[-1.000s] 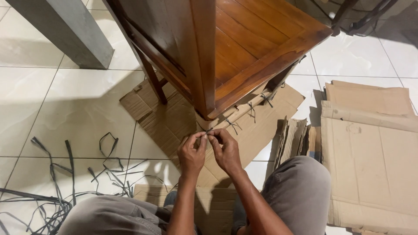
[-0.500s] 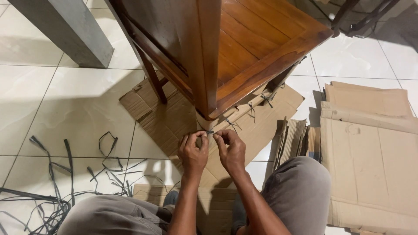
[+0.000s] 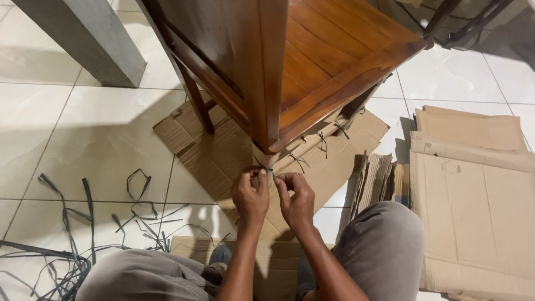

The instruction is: Wrapping wooden chair legs with cardboard and securing them with plastic ties

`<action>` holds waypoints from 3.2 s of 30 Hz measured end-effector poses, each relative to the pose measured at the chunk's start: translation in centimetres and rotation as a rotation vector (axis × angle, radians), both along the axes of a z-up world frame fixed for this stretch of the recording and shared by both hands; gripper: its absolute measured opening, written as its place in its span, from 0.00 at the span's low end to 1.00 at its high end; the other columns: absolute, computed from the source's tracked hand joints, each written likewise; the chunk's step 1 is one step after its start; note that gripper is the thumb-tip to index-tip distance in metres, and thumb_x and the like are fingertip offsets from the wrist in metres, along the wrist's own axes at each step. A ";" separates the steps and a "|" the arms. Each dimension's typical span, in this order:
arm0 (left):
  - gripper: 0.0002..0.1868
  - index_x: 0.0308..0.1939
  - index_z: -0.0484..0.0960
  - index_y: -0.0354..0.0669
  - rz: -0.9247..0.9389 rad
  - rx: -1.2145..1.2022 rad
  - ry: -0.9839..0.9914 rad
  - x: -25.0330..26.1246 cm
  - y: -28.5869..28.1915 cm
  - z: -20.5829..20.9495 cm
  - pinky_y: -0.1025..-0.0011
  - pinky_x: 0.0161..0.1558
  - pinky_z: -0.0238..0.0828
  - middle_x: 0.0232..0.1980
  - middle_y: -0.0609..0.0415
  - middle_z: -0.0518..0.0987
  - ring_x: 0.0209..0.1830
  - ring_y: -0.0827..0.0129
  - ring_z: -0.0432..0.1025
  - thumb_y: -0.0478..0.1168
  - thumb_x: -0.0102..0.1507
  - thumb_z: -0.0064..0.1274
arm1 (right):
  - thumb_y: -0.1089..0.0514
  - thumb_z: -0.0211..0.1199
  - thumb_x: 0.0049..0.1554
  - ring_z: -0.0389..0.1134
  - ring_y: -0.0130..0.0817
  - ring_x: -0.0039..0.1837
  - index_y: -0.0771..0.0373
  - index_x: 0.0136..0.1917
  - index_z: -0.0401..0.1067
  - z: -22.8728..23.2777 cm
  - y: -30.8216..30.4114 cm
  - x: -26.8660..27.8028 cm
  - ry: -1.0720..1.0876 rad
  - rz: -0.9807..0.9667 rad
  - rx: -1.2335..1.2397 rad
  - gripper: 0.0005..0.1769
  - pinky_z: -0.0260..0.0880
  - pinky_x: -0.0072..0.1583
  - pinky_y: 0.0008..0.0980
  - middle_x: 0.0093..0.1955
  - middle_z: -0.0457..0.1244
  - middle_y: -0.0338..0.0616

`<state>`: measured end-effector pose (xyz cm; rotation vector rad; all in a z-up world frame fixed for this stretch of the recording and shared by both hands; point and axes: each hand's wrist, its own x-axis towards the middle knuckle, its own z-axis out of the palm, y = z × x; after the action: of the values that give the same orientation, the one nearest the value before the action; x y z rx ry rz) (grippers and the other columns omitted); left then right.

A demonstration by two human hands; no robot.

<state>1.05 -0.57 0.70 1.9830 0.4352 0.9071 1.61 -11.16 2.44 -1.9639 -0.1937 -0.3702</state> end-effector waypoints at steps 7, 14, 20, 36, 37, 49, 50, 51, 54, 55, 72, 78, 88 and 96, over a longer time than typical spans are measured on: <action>0.08 0.37 0.86 0.44 -0.221 -0.730 0.149 -0.9 -0.8 1.3 0.66 0.44 0.72 0.29 0.52 0.82 0.35 0.70 0.73 0.43 0.62 0.56 | 0.59 0.69 0.57 0.73 0.42 0.39 0.60 0.45 0.79 -1.9 0.6 -0.6 0.068 0.027 0.028 0.03 0.73 0.44 0.38 0.35 0.70 0.48; 0.08 0.36 0.88 0.41 -0.213 -0.881 0.222 -0.2 -0.7 2.4 0.69 0.43 0.72 0.28 0.51 0.81 0.36 0.73 0.72 0.41 0.58 0.61 | 0.60 0.67 0.58 0.70 0.38 0.37 0.61 0.45 0.79 -1.3 0.7 -0.9 0.086 0.032 0.044 0.03 0.72 0.43 0.38 0.34 0.69 0.48; 0.07 0.35 0.90 0.43 -0.176 -0.874 0.253 0.4 -0.5 1.7 0.69 0.42 0.71 0.28 0.53 0.81 0.34 0.73 0.72 0.41 0.56 0.62 | 0.60 0.63 0.60 0.68 0.41 0.35 0.61 0.43 0.76 -1.2 0.8 -0.9 0.055 0.052 0.019 0.04 0.70 0.41 0.40 0.32 0.67 0.49; 0.14 0.45 0.87 0.37 -0.310 -0.575 0.284 -1.0 0.0 -1.8 0.54 0.54 0.72 0.45 0.36 0.85 0.52 0.45 0.79 0.42 0.60 0.59 | 0.60 0.61 0.56 0.72 0.64 0.53 0.64 0.52 0.75 -6.4 1.6 -2.6 0.342 0.218 -0.135 0.11 0.70 0.52 0.60 0.44 0.71 0.62; 0.14 0.45 0.87 0.37 -0.303 -0.576 0.281 -1.1 -0.2 -2.9 0.54 0.54 0.72 0.45 0.36 0.85 0.52 0.45 0.79 0.42 0.60 0.59 | 0.60 0.61 0.56 0.72 0.64 0.53 0.64 0.52 0.75 -7.8 1.2 -2.3 0.341 0.226 -0.137 0.11 0.70 0.52 0.60 0.44 0.71 0.62; 0.17 0.51 0.84 0.58 0.152 -0.443 0.703 -2.9 1.0 -20.7 0.53 0.58 0.72 0.55 0.55 0.83 0.60 0.55 0.76 0.51 0.60 0.51 | 0.50 0.56 0.57 0.73 0.59 0.55 0.56 0.51 0.77 -18.7 0.8 -2.3 0.655 0.375 -0.634 0.14 0.71 0.54 0.57 0.48 0.72 0.51; 0.18 0.52 0.83 0.56 0.201 -0.409 0.714 -3.0 1.0 -21.7 0.53 0.59 0.72 0.56 0.54 0.82 0.61 0.54 0.75 0.50 0.60 0.51 | 0.50 0.55 0.58 0.73 0.59 0.57 0.56 0.54 0.76 -18.8 0.9 -2.5 0.690 0.396 -0.646 0.15 0.72 0.57 0.57 0.50 0.72 0.52; 0.20 0.54 0.83 0.55 0.249 -0.375 0.726 -3.2 1.0 -22.7 0.52 0.59 0.72 0.58 0.53 0.81 0.61 0.53 0.74 0.50 0.59 0.52 | 0.50 0.54 0.58 0.72 0.59 0.59 0.55 0.57 0.76 -18.8 1.0 -2.6 0.726 0.417 -0.657 0.17 0.72 0.59 0.57 0.53 0.72 0.53; 0.21 0.55 0.83 0.55 0.323 -0.265 0.739 -3.4 1.0 -24.1 0.53 0.60 0.71 0.60 0.53 0.78 0.63 0.54 0.73 0.49 0.58 0.53 | 0.50 0.56 0.58 0.72 0.58 0.59 0.55 0.58 0.76 -20.6 1.1 -3.1 0.736 0.441 -0.674 0.18 0.72 0.59 0.57 0.54 0.72 0.53; 0.21 0.55 0.83 0.55 0.325 -0.267 0.743 -3.8 1.2 -23.6 0.53 0.60 0.71 0.60 0.53 0.78 0.63 0.54 0.73 0.49 0.58 0.53 | 0.50 0.56 0.58 0.72 0.58 0.59 0.55 0.58 0.76 -20.6 1.2 -3.2 0.740 0.444 -0.677 0.18 0.72 0.59 0.57 0.54 0.72 0.53; 0.33 0.72 0.71 0.54 0.572 -0.134 1.090 -9.8 5.0 -25.5 0.45 0.74 0.40 0.82 0.65 0.59 0.81 0.56 0.48 0.49 0.61 0.43 | 0.49 0.60 0.59 0.73 0.58 0.57 0.58 0.56 0.78 -20.0 4.8 -5.3 0.764 0.572 -0.658 0.16 0.73 0.58 0.54 0.52 0.72 0.56; 0.26 0.61 0.81 0.39 0.529 -0.171 0.587 -9.0 3.9 -27.9 0.52 0.63 0.65 0.68 0.49 0.76 0.65 0.50 0.72 0.40 0.59 0.54 | 0.47 0.62 0.58 0.74 0.56 0.54 0.56 0.53 0.79 -20.7 4.0 -5.1 0.745 0.472 -0.608 0.15 0.74 0.56 0.53 0.48 0.73 0.52; 0.12 0.42 0.89 0.43 0.087 -1.079 0.282 -4.0 2.4 -15.0 0.69 0.46 0.72 0.39 0.53 0.85 0.40 0.71 0.74 0.35 0.54 0.62 | 0.52 0.61 0.60 0.67 0.32 0.43 0.61 0.51 0.75 -18.6 2.4 -1.3 0.766 -0.005 0.279 0.11 0.69 0.45 0.28 0.43 0.67 0.43; 0.10 0.40 0.89 0.55 -0.295 -0.802 0.551 -4.2 0.9 -16.5 0.73 0.47 0.74 0.36 0.57 0.88 0.40 0.71 0.80 0.37 0.55 0.63 | 0.52 0.71 0.53 0.61 0.29 0.36 0.60 0.43 0.81 -13.2 1.8 -0.9 0.798 -0.099 0.382 0.10 0.62 0.38 0.27 0.33 0.64 0.43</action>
<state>-3.11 0.33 -15.83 1.4477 0.6634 -0.0474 0.75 -9.39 -10.77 -1.6050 0.4572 0.3111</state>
